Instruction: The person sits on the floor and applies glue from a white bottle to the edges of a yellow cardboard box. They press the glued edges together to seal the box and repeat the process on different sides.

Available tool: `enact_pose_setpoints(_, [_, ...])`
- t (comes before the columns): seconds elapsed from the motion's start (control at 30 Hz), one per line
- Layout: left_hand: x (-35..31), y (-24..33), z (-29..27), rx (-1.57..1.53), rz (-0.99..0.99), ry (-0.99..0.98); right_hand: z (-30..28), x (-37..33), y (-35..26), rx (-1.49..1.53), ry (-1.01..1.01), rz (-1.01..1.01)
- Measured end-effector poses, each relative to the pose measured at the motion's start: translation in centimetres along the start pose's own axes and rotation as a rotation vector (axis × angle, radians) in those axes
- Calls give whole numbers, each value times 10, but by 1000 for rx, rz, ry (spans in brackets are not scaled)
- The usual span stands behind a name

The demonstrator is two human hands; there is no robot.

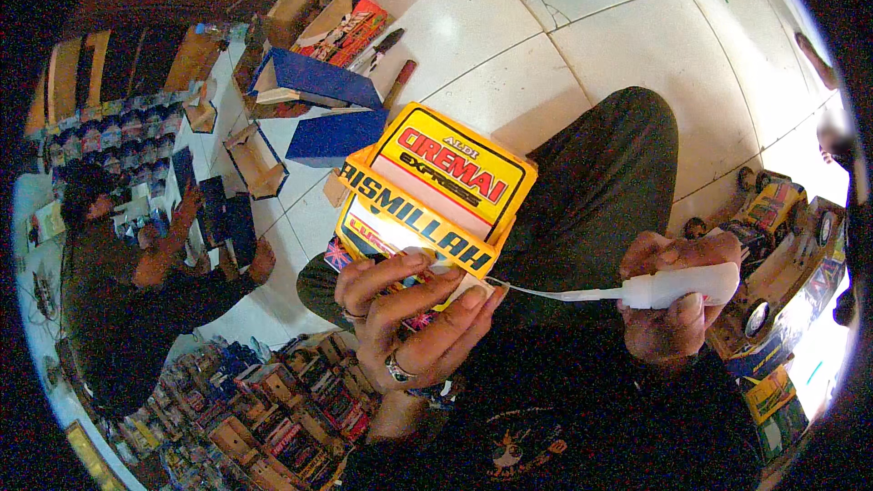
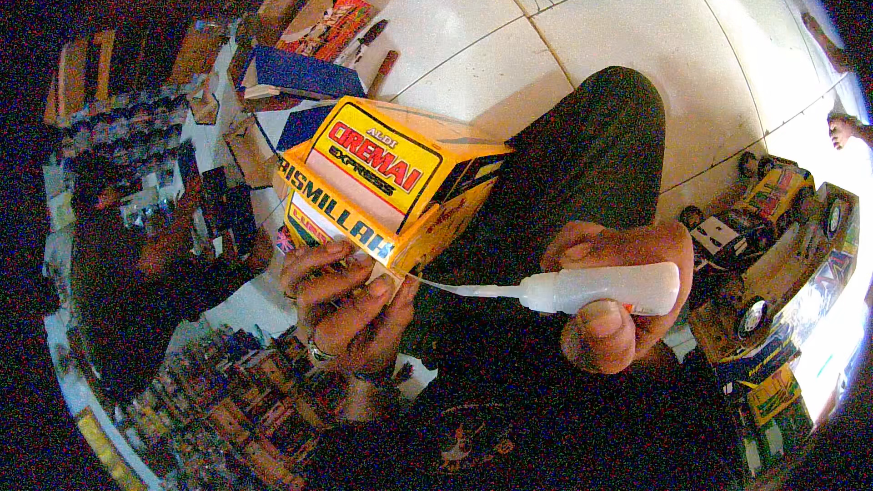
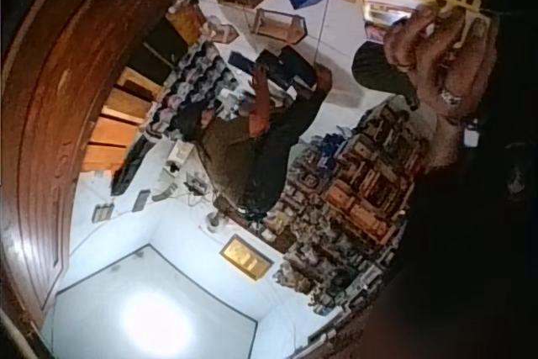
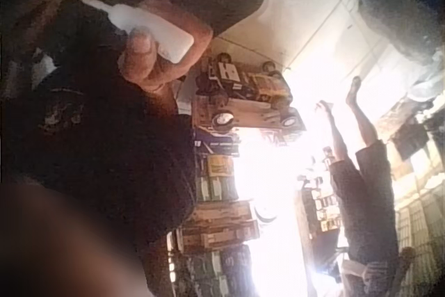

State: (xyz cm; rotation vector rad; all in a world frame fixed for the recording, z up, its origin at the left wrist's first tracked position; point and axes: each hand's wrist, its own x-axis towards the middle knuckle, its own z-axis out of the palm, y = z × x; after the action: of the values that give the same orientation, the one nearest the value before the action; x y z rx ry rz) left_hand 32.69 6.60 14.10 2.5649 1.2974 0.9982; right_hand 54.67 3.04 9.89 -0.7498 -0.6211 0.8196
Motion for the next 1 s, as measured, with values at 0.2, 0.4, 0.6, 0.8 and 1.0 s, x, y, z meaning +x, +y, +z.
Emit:
enact_pose_setpoints(0.2, [-1,0,2,-13,-5,19,1,-2,-1,-22,27,0])
enact_pose_setpoints(0.4, [0,0,1,-9,-3,-2,-8,2,2,-88,-174,-11])
enact_pose_setpoints(0.6, [-1,-2,2,-4,23,-6,-6,-3,2,20,-37,9])
enact_pose_setpoints(0.8, [0,-2,2,-2,35,-12,-3,-2,3,2,-28,2])
enact_pose_setpoints(1.0, [2,-2,4,-20,47,-8,-11,0,3,-181,-118,-26])
